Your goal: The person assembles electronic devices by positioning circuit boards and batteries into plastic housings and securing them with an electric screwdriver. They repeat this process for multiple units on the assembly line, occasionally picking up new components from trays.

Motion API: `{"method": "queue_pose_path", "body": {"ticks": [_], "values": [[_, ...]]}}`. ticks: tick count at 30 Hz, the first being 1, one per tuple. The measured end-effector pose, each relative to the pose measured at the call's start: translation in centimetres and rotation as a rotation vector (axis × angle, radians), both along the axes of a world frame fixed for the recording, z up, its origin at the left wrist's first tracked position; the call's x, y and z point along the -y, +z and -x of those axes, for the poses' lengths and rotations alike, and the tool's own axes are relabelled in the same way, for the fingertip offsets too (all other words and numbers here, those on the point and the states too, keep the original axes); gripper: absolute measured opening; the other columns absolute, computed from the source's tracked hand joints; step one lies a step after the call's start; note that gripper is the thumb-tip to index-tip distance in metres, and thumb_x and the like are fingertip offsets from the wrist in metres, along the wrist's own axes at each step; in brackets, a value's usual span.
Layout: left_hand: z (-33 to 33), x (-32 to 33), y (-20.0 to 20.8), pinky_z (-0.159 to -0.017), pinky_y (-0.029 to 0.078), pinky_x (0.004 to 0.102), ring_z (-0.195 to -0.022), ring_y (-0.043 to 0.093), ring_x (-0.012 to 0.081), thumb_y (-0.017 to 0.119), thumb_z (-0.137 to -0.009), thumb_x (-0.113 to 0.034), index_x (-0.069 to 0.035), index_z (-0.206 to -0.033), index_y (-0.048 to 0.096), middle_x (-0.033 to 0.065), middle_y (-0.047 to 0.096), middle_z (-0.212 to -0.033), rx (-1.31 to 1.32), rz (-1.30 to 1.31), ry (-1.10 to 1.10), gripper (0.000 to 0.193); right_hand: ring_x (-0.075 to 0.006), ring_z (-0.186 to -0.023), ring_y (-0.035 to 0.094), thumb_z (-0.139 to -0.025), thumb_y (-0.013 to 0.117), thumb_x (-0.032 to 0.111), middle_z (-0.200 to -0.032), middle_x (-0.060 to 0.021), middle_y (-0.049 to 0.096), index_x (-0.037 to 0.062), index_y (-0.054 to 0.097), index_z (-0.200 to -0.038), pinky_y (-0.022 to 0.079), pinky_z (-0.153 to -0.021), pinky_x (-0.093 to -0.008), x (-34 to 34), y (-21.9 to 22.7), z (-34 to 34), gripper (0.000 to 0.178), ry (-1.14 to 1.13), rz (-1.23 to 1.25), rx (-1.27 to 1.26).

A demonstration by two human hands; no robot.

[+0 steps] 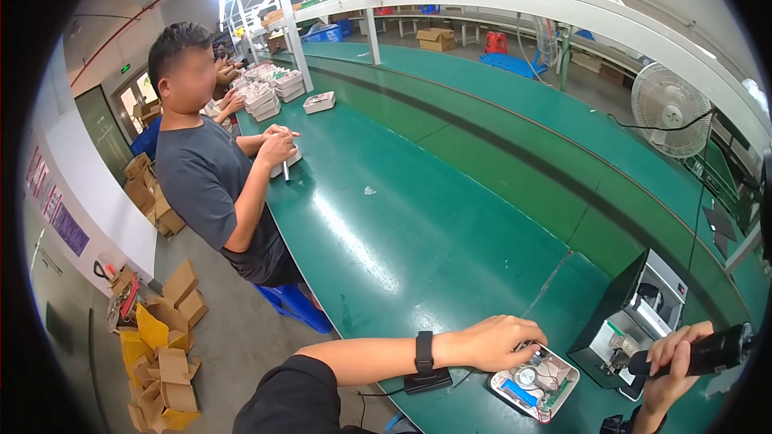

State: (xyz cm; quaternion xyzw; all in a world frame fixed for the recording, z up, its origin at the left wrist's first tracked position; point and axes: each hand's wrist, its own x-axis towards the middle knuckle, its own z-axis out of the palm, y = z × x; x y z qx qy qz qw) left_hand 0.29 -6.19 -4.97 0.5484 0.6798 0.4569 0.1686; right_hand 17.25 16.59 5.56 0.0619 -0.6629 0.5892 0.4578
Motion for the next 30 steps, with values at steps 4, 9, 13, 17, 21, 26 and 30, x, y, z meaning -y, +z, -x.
{"method": "queue_pose_path", "body": {"ticks": [4,9,13,17,21,26,30], "values": [[-0.3,0.3,-0.1,-0.07,0.057,0.0441,-0.079,0.071,0.0342,0.061,-0.097,-0.018,-0.003,-0.111,0.072,0.0146,0.072,-0.098,-0.054,0.015,0.001,0.022,-0.0108,-0.041,0.038,-0.095,0.068,0.027,-0.06,-0.0019,0.042,0.0066,0.037,-0.096,0.039,-0.043,-0.025,0.9,0.5,-1.4,0.037,-0.013,0.185,0.096],[0.2,0.0,-0.3,-0.071,0.059,0.0429,-0.082,0.072,0.0327,0.063,-0.094,-0.016,-0.004,-0.11,0.073,0.015,0.073,-0.096,-0.131,-0.003,-0.016,0.021,-0.0094,-0.041,0.038,-0.098,0.064,0.028,-0.06,0.0002,0.04,0.0085,0.038,-0.094,0.037,-0.04,-0.026,2.9,1.1,-2.9,0.033,0.123,0.139,0.043],[0.9,0.7,-0.3,-0.067,0.058,0.0384,-0.078,0.071,0.031,0.066,-0.09,-0.008,-0.002,-0.102,0.075,0.0153,0.073,-0.091,-0.146,-0.033,0.055,0.016,-0.0122,-0.043,0.048,-0.094,0.071,0.031,-0.061,-0.0007,0.049,0.0083,0.041,-0.096,0.045,-0.042,-0.0284,5.9,1.9,-2.7,0.037,0.298,0.122,0.035],[1.1,-0.9,1.5,-0.061,0.053,0.0348,-0.07,0.068,0.0264,0.065,-0.092,-0.007,0.0,-0.102,0.074,0.0135,0.071,-0.088,-0.021,-0.003,-0.013,0.015,-0.0161,-0.046,0.052,-0.088,0.078,0.027,-0.064,-0.0022,0.055,0.007,0.047,-0.099,0.051,-0.05,-0.0336,5.8,2.6,-3.7,0.039,0.372,0.032,0.178],[0.4,-0.5,0.5,-0.058,0.051,0.0346,-0.065,0.065,0.026,0.065,-0.092,-0.007,0.0,-0.101,0.073,0.0129,0.07,-0.087,0.02,0.053,0.034,0.014,-0.0184,-0.051,0.054,-0.085,0.079,0.02,-0.066,-0.0038,0.056,0.0057,0.048,-0.1,0.052,-0.055,-0.0369,5.1,1.5,-3.6,0.037,0.426,-0.047,0.343],[0.0,-0.2,0.2,-0.057,0.05,0.0346,-0.063,0.064,0.0257,0.066,-0.093,-0.007,0.001,-0.101,0.073,0.0128,0.07,-0.087,-0.03,0.015,0.029,0.014,-0.0201,-0.057,0.057,-0.084,0.08,0.016,-0.068,-0.0057,0.057,0.0056,0.048,-0.1,0.052,-0.058,-0.0375,5.4,1.1,-3.8,0.036,0.337,-0.155,0.481],[0.0,0.0,0.3,-0.056,0.048,0.0285,-0.067,0.063,0.0165,0.063,-0.096,-0.004,0.002,-0.106,0.073,0.0109,0.071,-0.092,-0.017,0.01,0.002,0.015,-0.0201,-0.057,0.057,-0.083,0.081,0.015,-0.068,-0.0064,0.057,0.0058,0.048,-0.098,0.052,-0.058,-0.0369,5.3,0.6,-3.6,0.037,0.371,-0.178,0.52]]}}
